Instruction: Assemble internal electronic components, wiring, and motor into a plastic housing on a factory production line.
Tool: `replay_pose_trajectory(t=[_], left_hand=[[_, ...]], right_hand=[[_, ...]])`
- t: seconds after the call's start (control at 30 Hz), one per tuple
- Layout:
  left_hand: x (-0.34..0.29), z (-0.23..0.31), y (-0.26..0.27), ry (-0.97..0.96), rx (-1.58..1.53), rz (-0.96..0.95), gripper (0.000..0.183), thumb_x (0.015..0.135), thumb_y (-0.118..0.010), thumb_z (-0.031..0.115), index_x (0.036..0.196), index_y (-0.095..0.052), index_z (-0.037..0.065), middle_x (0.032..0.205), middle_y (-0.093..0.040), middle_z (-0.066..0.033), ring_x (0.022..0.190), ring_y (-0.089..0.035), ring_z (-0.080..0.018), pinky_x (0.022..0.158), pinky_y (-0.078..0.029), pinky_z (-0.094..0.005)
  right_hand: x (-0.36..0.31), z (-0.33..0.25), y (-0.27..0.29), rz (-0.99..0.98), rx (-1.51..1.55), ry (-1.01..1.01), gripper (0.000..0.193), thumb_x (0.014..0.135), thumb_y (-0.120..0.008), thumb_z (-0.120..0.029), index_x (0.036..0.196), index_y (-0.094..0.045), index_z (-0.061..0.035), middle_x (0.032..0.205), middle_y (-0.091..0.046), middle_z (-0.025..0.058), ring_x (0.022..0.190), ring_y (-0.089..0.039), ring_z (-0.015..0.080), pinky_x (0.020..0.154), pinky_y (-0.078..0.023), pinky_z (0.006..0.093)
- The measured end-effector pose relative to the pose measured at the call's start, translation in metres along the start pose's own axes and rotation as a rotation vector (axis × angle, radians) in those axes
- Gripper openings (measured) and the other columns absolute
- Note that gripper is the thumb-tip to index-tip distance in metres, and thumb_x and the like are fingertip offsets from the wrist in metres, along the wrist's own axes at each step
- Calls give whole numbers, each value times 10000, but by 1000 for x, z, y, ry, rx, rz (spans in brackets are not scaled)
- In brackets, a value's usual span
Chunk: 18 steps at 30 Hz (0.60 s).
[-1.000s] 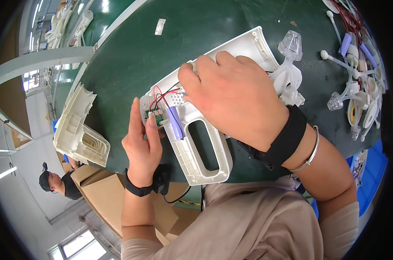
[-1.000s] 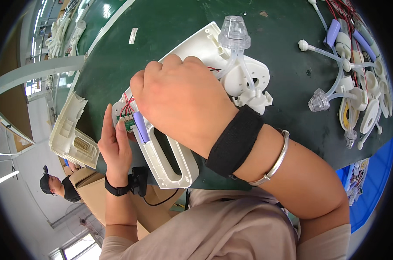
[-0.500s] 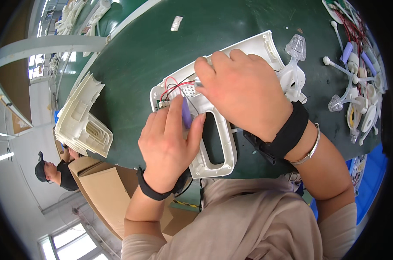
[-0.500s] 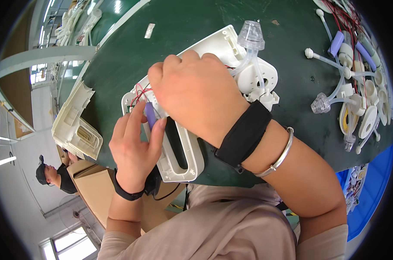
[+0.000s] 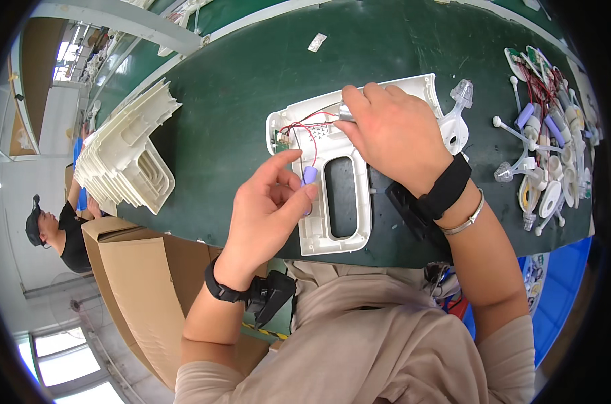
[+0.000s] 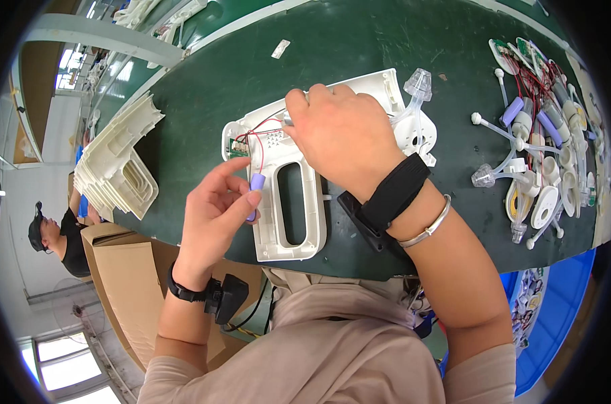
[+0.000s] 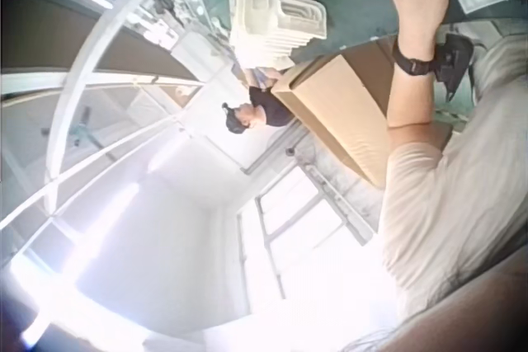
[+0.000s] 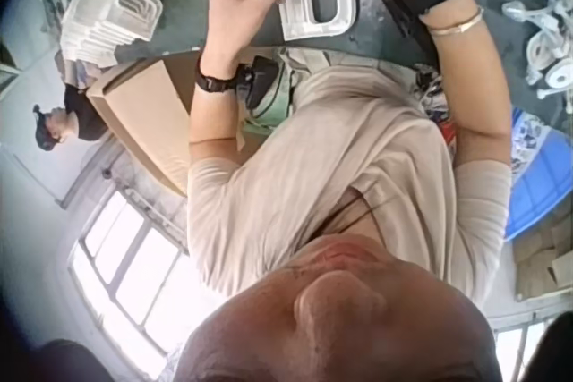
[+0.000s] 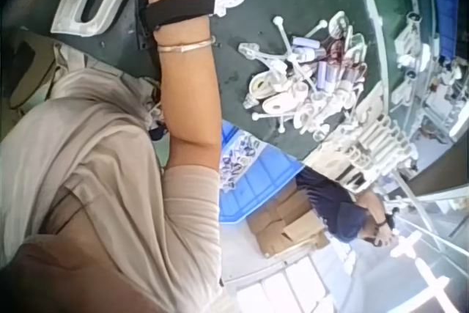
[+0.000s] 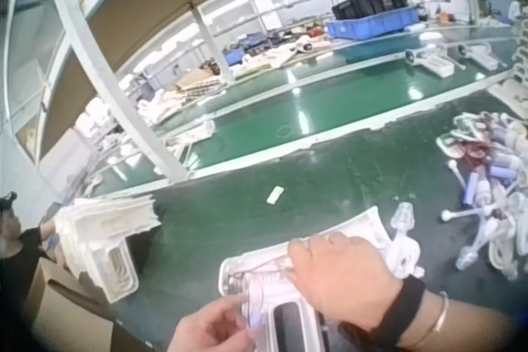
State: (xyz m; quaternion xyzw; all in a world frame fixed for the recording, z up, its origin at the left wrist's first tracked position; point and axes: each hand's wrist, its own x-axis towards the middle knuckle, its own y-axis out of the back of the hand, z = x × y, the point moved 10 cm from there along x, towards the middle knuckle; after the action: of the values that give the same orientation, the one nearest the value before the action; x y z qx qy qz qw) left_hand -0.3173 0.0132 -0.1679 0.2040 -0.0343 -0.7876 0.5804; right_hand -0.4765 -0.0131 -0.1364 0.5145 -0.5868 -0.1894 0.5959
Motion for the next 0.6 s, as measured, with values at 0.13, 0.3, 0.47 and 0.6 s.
replay_pose_trajectory(t=[0.13, 0.3, 0.47, 0.6], left_hand=[[-7, -1, -5, 23, 52, 46, 478, 859, -652, -6, 1303, -478, -29, 906, -583, -50, 746, -596, -88, 642, -492, -220], [-16, 7, -6, -96, 263, 112, 492, 838, -670, 3, 1295, -492, -24, 941, -580, -52, 718, -578, -76, 644, -482, -212], [-21, 13, 6, -265, 474, 214, 404, 805, -676, -3, 1192, -560, -14, 923, -569, -56, 664, -557, -95, 617, -480, -227], [-32, 21, 12, -262, 523, 287, 323, 802, -696, 24, 1096, -571, -23, 866, -558, -69, 613, -536, -102, 568, -471, -231]], right_hand=[[1, -1, -2, -52, -11, -21, 271, 812, -680, -305, 888, -575, -68, 732, -578, 53, 712, -618, 224, 559, -489, 340], [12, -29, 29, 70, -137, 132, 178, 750, -644, -179, 901, -623, -87, 797, -569, 27, 832, -562, 202, 716, -423, 329], [5, -70, 18, -93, 148, 390, 173, 741, -622, -122, 910, -656, -106, 820, -572, 15, 856, -557, 182, 741, -420, 305], [1, -78, -8, -204, 96, 424, 267, 751, -595, -108, 1010, -658, -119, 811, -540, 17, 841, -535, 187, 767, -425, 314]])
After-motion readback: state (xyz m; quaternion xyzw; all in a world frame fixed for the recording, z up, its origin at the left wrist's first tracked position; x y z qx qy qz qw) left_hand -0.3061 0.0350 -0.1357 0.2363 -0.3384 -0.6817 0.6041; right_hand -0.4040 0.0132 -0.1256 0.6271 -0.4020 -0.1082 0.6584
